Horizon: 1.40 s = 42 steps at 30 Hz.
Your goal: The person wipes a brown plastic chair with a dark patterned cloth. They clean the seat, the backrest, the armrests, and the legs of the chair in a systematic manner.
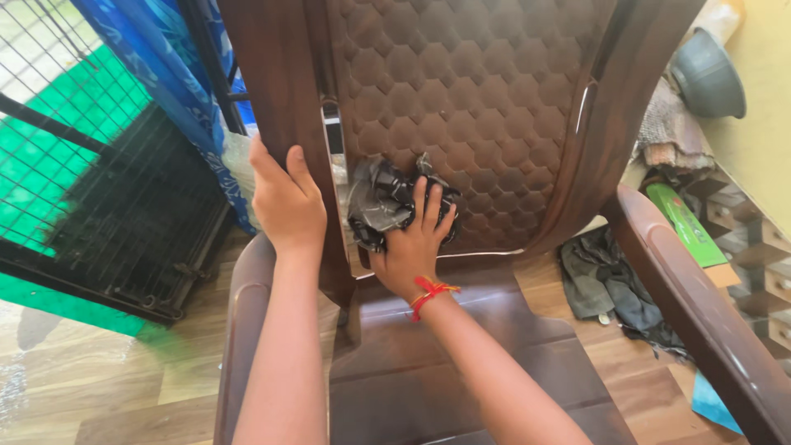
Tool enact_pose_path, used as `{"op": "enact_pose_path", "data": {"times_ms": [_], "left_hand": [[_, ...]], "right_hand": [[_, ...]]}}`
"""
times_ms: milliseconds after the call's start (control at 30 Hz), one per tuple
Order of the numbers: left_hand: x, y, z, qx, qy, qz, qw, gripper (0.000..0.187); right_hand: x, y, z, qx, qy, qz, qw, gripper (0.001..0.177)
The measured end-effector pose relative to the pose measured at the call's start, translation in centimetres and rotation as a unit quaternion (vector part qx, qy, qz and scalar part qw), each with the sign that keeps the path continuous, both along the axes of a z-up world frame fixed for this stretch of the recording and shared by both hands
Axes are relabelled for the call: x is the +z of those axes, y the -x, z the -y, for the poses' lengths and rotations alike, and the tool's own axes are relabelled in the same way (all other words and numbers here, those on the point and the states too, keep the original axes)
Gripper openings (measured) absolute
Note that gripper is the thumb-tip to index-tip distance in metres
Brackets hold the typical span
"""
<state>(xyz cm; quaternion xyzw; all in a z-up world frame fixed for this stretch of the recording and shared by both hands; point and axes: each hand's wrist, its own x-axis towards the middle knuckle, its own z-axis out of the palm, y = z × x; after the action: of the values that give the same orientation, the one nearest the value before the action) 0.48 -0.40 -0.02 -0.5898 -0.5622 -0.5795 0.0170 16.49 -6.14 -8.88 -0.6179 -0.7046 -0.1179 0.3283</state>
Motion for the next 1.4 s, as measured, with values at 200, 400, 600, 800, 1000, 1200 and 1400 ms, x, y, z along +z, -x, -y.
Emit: {"op": "enact_pose_path", "data": {"times_ms": [200,400,600,800,1000,1200,1400], "left_hand": [[-0.1,0.1,-0.2,-0.013,-0.002,0.015,1.000,0.042],[-0.9,0.1,-0.4,0.000,-0.010,-0.001,1.000,0.041],[-1.9,0.1,-0.8,-0.002,-0.035,-0.012,0.999,0.041],[-1.5,0.4,-0.7,-0.005,-0.038,-0.018,0.999,0.040],[-0.7,0.3,-0.3,-0.012,-0.020,0.001,1.000,0.040],[-0.8,0.3,-0.4,0.002,-0.011,-0.007,1.000,0.041],[-0.3,-0.1,-0.3,0.001,0.004,0.005,1.000,0.041]], "right_hand": [[-3.1,-7.8,1.6,-0.102,-0.074,-0.140,0.982,0.083],[-9.2,-7.2,-1.3,-0.170,-0.189,-0.399,0.881,0.061],[-10.5,5.3,-2.7,-0.173,-0.022,-0.738,0.652,0.034],[-6.3,4.9,-3.4,-0.158,-0.054,-0.857,0.487,0.029],[-5.5,-10.8,-3.6,-0.180,-0.154,-0.792,0.563,0.047],[-4.2,-2.6,-4.6,-0.238,-0.122,-0.222,0.938,0.100],[-2.3,-1.8,2.4,0.115,0.105,0.056,0.986,0.027]]}}
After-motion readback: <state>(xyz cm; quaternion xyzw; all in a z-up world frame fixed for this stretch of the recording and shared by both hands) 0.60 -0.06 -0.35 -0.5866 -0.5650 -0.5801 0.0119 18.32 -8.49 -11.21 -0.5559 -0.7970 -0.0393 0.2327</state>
